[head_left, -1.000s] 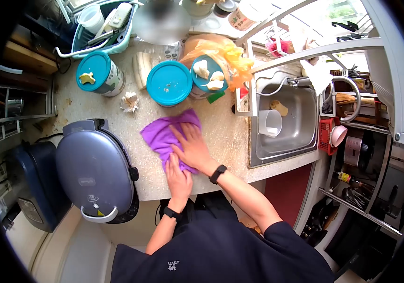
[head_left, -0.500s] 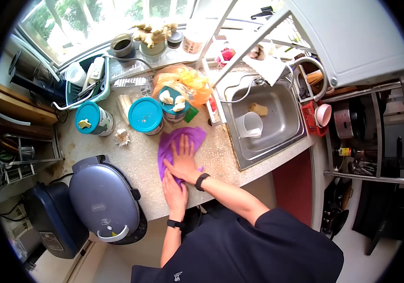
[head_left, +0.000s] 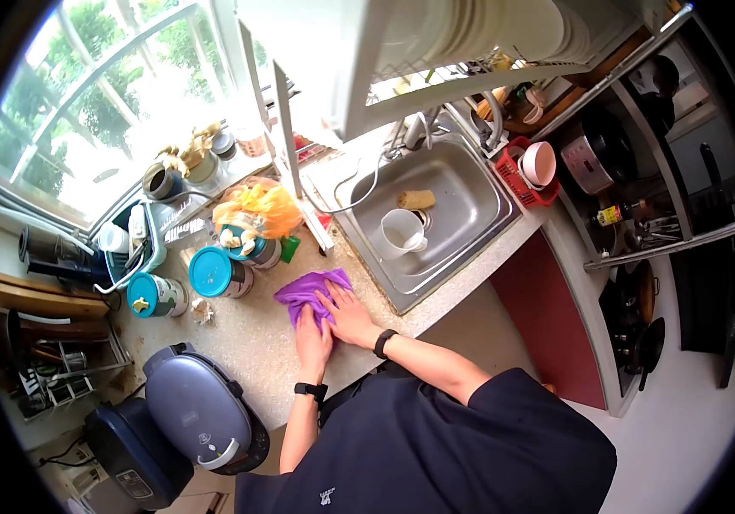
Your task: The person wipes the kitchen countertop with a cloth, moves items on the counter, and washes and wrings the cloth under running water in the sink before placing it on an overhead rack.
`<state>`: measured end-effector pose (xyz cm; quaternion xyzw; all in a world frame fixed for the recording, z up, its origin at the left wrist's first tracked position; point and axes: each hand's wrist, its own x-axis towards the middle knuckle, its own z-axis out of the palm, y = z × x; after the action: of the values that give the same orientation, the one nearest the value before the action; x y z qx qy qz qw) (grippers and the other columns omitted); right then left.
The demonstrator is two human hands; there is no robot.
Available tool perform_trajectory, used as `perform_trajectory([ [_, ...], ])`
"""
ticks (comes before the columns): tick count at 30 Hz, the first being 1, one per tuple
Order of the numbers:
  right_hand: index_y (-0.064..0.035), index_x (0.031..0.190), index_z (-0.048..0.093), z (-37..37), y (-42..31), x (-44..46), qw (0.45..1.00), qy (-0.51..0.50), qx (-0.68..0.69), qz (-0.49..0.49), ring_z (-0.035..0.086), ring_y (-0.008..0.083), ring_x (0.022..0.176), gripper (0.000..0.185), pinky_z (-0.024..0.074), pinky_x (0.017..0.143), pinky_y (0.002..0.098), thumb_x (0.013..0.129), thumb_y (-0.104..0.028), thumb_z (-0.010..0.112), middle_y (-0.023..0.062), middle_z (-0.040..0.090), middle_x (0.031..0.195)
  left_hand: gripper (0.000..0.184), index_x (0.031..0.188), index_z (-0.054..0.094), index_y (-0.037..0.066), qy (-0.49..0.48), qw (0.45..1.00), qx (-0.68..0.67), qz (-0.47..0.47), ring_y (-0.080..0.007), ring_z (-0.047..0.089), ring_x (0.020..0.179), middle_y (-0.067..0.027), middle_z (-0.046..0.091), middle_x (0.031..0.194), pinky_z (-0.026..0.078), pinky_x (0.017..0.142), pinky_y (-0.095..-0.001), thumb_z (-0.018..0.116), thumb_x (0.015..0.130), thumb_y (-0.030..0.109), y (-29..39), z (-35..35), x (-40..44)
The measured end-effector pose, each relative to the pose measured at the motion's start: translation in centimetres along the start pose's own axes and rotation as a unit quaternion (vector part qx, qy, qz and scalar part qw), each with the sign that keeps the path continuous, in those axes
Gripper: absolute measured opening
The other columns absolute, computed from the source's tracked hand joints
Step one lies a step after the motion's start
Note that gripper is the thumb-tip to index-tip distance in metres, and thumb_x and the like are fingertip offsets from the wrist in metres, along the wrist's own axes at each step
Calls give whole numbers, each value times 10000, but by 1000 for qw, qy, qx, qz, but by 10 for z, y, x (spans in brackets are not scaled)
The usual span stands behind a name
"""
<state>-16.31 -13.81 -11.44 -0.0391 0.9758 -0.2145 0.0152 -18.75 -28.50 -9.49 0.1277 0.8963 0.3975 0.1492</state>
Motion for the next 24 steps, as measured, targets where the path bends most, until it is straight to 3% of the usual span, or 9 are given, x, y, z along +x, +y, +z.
perform_trajectory([
  [3,-72,1595,320,-7,37,-25,1000,-9,-1,12,325,382,1496,694,259,1230,495,954,-221,540,219,269,1655,622,1447,397,-138,-36,995,30,93,-489,457,1361,-369,479,1435,342,1182,-501,594,937,158,21,37,9],
  [7,-49,1589,320,-24,76,-26,997,-48,-21,-61,332,391,1494,741,261,1230,502,923,-263,565,225,274,1652,676,1480,335,-116,-50,991,41,118,-484,460,1354,-357,461,1451,351,1172,-509,628,939,165,31,53,5],
  [10,-124,1603,333,-17,76,2,991,-90,-32,-94,276,424,1518,811,284,1205,547,879,-330,633,283,275,1634,633,1476,352,-104,-112,993,18,42,-432,490,1351,-328,492,1441,393,1150,-480,596,941,131,44,6,0],
  [12,-171,1600,350,-17,65,24,984,-112,-17,-141,246,438,1525,854,249,1213,577,852,-404,690,289,251,1638,615,1488,346,-97,-33,991,100,84,-413,497,1355,-317,502,1441,407,1144,-464,558,952,118,12,14,-14],
  [16,-160,1540,450,6,21,62,965,-137,-43,-218,239,467,1512,832,198,1227,585,813,-478,699,314,304,1595,603,1485,395,-63,61,988,134,52,-414,489,1363,-287,499,1464,390,1154,-475,520,902,27,-13,12,-43],
  [19,-140,1513,474,28,-19,66,959,-117,-24,-258,243,484,1502,831,187,1222,609,800,-499,703,321,324,1577,722,1516,336,-74,57,986,157,-15,-376,459,1404,-263,474,1499,363,1183,-448,572,837,-11,-27,-6,-69],
  [22,-116,1517,461,23,-53,58,941,-183,19,-285,218,500,1504,859,170,1221,627,788,-488,723,322,304,1585,735,1510,346,-73,67,980,167,-82,-376,465,1398,-259,480,1495,362,1180,-449,579,814,-44,-33,-21,-97],
  [23,-56,1444,521,11,-63,56,937,-162,-4,-309,389,467,1421,770,308,1175,577,802,-423,737,309,440,1495,688,1495,369,-75,86,980,155,-93,-379,477,1385,-263,508,1463,367,1171,-461,566,838,-28,-30,-25,-105],
  [24,-44,1405,545,-5,-79,65,935,-216,30,-279,448,446,1363,716,357,1135,549,810,-390,740,293,490,1442,671,1489,377,-76,100,979,143,-105,-381,481,1380,-265,516,1454,368,1170,-461,562,846,-23,-34,-25,-110],
])
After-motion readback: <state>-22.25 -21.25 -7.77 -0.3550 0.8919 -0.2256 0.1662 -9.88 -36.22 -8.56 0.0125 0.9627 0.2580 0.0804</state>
